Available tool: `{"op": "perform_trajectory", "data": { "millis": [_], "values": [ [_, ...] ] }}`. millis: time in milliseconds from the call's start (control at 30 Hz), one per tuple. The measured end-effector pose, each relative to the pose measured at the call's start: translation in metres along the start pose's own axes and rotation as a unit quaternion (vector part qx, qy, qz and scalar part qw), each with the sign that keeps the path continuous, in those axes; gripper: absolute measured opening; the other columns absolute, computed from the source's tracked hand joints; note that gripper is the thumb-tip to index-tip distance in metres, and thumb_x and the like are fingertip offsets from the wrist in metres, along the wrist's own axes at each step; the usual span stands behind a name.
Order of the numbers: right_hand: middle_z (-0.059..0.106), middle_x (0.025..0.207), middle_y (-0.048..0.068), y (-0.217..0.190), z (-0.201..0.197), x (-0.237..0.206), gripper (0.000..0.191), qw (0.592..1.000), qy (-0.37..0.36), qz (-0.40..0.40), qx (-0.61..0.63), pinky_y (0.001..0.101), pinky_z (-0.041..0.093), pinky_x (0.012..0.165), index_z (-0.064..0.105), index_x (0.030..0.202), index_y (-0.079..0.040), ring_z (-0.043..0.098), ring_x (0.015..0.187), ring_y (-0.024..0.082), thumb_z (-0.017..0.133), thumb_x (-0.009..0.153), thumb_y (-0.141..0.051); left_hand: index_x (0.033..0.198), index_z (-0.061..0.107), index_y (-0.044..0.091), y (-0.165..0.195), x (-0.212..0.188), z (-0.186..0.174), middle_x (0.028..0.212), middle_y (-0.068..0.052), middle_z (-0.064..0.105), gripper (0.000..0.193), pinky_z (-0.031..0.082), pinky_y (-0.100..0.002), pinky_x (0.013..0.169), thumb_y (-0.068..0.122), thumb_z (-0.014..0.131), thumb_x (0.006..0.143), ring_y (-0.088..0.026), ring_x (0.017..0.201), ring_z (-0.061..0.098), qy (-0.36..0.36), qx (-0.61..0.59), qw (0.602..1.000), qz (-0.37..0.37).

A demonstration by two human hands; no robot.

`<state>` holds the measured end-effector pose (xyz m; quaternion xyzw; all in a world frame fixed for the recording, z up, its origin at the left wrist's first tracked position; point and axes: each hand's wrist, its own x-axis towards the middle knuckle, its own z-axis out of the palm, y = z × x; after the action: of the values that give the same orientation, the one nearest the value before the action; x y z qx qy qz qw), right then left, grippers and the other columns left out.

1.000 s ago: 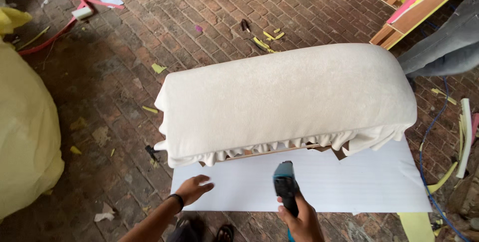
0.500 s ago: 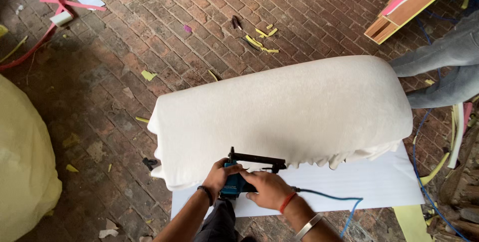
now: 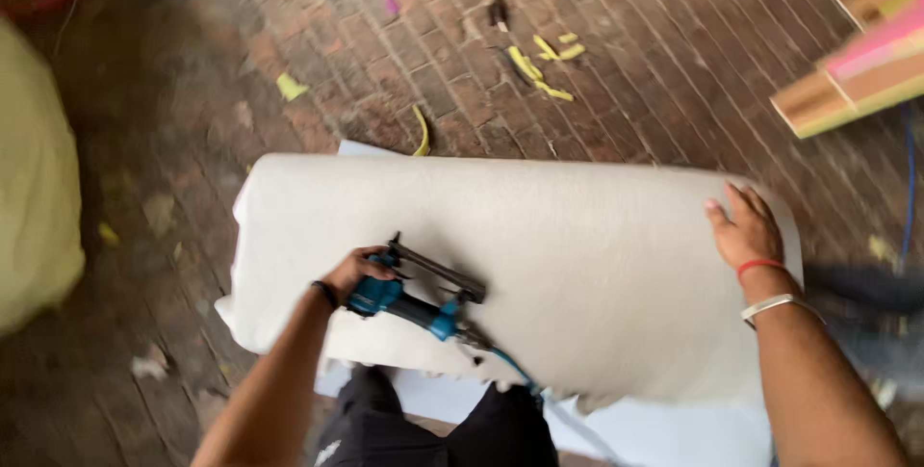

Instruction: The person secures a white fabric cover onto a wooden chair frame using a pneumatic staple gun. They repeatedly pull and smooth the fabric, then drive staples along the edges to attach it to the frame.

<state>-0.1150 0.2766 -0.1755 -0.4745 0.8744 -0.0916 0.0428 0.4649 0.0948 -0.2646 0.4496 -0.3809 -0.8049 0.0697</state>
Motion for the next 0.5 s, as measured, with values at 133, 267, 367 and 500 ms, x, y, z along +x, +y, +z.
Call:
{"op": "perform_trajectory", "data": {
  "millis": [133,267,367,500],
  "values": [
    [0.048,0.158,0.012,-0.017,0.042,0.104,0.062,0.970,-0.229,0.066,-0.051,0.0499,0.033,0.120,0.055,0.152,-0.024,0.042,0.146,0.037,0.038,0.105,-0.060,0.115,0.068,-0.004,-0.015,0.006,-0.026,0.092,-0.011,0.074,0.050,0.063,-0.041,0.075,0.008,0.086,0.070,-0.025,0.078,0.072,0.018,-0.033,0.998,0.042],
    [0.048,0.157,0.003,-0.094,0.103,0.111,0.059,0.938,-0.344,0.025,-0.033,0.0444,0.030,0.122,0.052,0.150,-0.033,0.043,0.146,0.031,0.036,0.100,-0.061,0.115,0.073,0.009,-0.035,0.022,-0.054,0.088,-0.011,0.074,0.050,0.062,-0.043,0.067,0.011,0.082,0.066,-0.025,0.072,0.071,0.054,0.001,0.998,-0.036],
    [0.056,0.151,0.009,-0.201,0.164,0.093,0.061,0.930,-0.348,-0.112,-0.031,0.0462,0.040,0.116,0.049,0.152,-0.026,0.051,0.139,0.033,0.035,0.102,-0.058,0.113,0.077,0.007,-0.053,0.032,-0.070,0.092,-0.011,0.077,0.053,0.062,-0.040,0.076,0.012,0.087,0.061,-0.023,0.079,0.073,0.034,0.022,0.999,0.010],
    [0.036,0.163,0.007,-0.341,0.233,0.071,0.069,0.903,-0.320,-0.281,-0.050,0.0427,0.030,0.119,0.034,0.157,-0.017,0.039,0.146,0.029,0.032,0.102,-0.056,0.113,0.076,0.009,-0.072,0.030,-0.075,0.095,-0.006,0.078,0.060,0.060,-0.038,0.082,0.023,0.089,0.056,-0.022,0.087,0.073,0.077,0.077,0.994,0.032]
  ]
}}
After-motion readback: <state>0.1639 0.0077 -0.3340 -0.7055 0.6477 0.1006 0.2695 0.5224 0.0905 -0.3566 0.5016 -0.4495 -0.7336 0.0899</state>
